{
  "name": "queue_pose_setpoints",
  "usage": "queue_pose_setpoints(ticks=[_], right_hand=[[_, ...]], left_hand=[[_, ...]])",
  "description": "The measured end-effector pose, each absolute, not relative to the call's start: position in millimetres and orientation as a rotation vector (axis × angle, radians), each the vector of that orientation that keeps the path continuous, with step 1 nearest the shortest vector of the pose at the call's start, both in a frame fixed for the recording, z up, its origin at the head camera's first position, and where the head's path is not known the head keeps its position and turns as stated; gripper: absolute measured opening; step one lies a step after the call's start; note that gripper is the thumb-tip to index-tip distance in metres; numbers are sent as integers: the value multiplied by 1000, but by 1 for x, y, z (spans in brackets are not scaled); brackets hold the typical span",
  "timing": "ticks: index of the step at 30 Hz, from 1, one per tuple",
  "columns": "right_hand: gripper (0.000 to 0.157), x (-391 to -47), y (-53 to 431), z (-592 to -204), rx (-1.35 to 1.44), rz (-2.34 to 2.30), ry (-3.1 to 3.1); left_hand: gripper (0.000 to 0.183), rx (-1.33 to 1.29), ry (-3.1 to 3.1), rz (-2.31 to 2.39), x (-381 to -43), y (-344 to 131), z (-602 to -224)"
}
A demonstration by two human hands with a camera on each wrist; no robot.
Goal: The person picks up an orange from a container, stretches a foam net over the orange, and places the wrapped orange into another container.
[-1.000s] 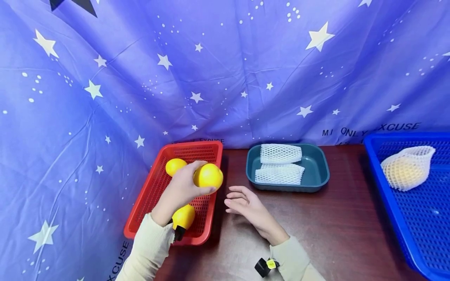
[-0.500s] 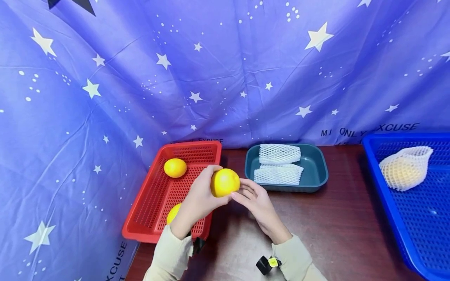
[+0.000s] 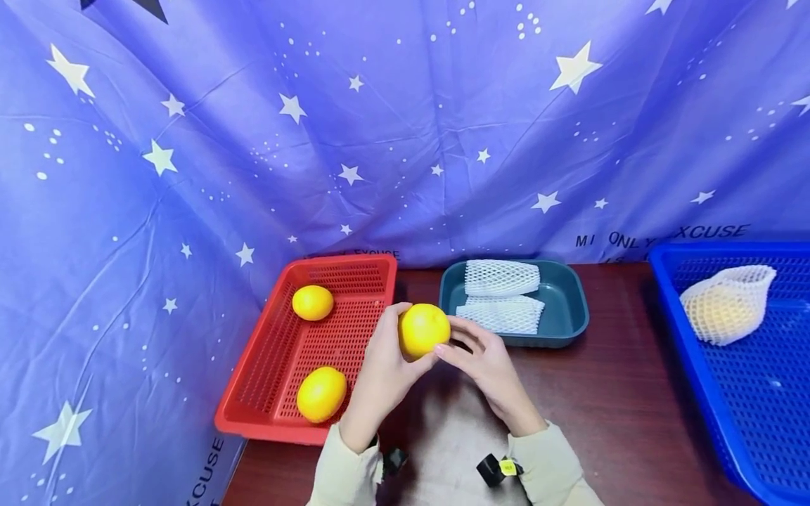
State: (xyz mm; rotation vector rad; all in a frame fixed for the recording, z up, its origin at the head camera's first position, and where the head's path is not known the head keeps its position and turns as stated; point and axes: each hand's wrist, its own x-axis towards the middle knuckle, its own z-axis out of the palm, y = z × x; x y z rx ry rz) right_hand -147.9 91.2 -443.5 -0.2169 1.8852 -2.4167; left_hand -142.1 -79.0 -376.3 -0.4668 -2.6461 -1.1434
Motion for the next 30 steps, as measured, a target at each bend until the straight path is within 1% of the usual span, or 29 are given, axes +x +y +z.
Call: queue_pose_setpoints(ticks=[8, 16, 20, 25, 30], right_hand=[[55, -143, 118, -445, -206, -2337, 2003], [54, -135, 139, -445, -367, -2209, 2099], [55, -134, 150, -447, -398, -2112, 2209], [54, -134, 162, -452, -442, -2013, 2282], [52, -133, 177, -452, -422, -1929, 2297]], left_hand=[[71, -444, -2599, -1318, -140, -60, -397], [75, -473, -2586, -1458, -135, -52, -412], [77, -493, -2618, -1505, -136, -47, -421], [74, -505, -2626, -1618, -139, -40, -431], [72, -552, -2638, -1628, -141, -30, -439]])
